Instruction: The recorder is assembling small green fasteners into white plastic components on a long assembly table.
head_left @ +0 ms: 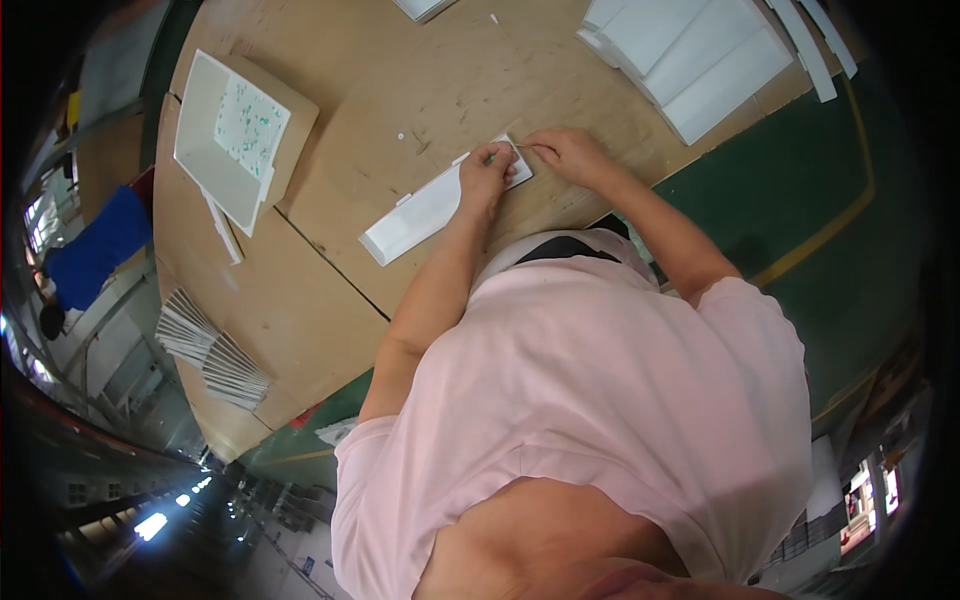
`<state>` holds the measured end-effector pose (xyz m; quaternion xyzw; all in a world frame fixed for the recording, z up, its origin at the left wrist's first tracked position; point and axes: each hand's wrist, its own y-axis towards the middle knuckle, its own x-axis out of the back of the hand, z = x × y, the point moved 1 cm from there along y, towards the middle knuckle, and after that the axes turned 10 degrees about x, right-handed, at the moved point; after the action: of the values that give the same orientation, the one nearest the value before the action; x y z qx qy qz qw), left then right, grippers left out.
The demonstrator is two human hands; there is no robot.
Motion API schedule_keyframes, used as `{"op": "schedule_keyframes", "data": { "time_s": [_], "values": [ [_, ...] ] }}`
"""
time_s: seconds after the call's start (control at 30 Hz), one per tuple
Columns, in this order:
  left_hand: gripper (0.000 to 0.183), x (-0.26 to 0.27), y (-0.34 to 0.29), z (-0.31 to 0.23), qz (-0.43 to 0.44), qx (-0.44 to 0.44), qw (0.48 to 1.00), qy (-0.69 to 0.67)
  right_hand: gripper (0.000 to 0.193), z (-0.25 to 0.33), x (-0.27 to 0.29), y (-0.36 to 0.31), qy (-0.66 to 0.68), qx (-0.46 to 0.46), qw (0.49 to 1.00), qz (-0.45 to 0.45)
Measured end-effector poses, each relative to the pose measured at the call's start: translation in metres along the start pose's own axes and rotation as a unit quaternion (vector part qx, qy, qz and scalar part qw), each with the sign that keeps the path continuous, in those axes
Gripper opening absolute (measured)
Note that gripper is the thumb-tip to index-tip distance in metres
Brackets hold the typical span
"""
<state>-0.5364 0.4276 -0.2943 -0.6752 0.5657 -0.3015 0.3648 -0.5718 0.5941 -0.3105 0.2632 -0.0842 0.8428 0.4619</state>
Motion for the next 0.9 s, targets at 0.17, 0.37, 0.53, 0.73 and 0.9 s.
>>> {"op": "schedule_keyframes", "data": {
  "time_s": [0.17,0.37,0.53,0.73,0.9],
  "values": [
    [0.014,0.0,0.005,0.007,-0.019,0.008,1.0,-0.001,0.015,-0.004,0.011,0.012,-0.016,0.032,0.997,0.068],
    [0.013,-0.006,0.003,0.019,-0.045,-0.026,0.995,0.084,0.017,0.005,0.02,0.042,-0.124,0.077,0.938,0.314],
    [0.011,-0.007,-0.004,0.011,-0.06,-0.036,0.995,0.07,0.019,-0.03,0.022,0.018,0.096,0.047,0.969,0.224],
    [0.01,0.001,0.008,0.026,-0.038,-0.068,0.994,0.081,0.023,-0.007,0.015,0.026,0.099,-0.141,0.964,0.201],
    [0.012,-0.002,0.0,0.021,-0.038,-0.098,0.988,0.111,0.023,-0.007,0.006,0.028,0.095,-0.175,0.962,0.188]
  ]
}}
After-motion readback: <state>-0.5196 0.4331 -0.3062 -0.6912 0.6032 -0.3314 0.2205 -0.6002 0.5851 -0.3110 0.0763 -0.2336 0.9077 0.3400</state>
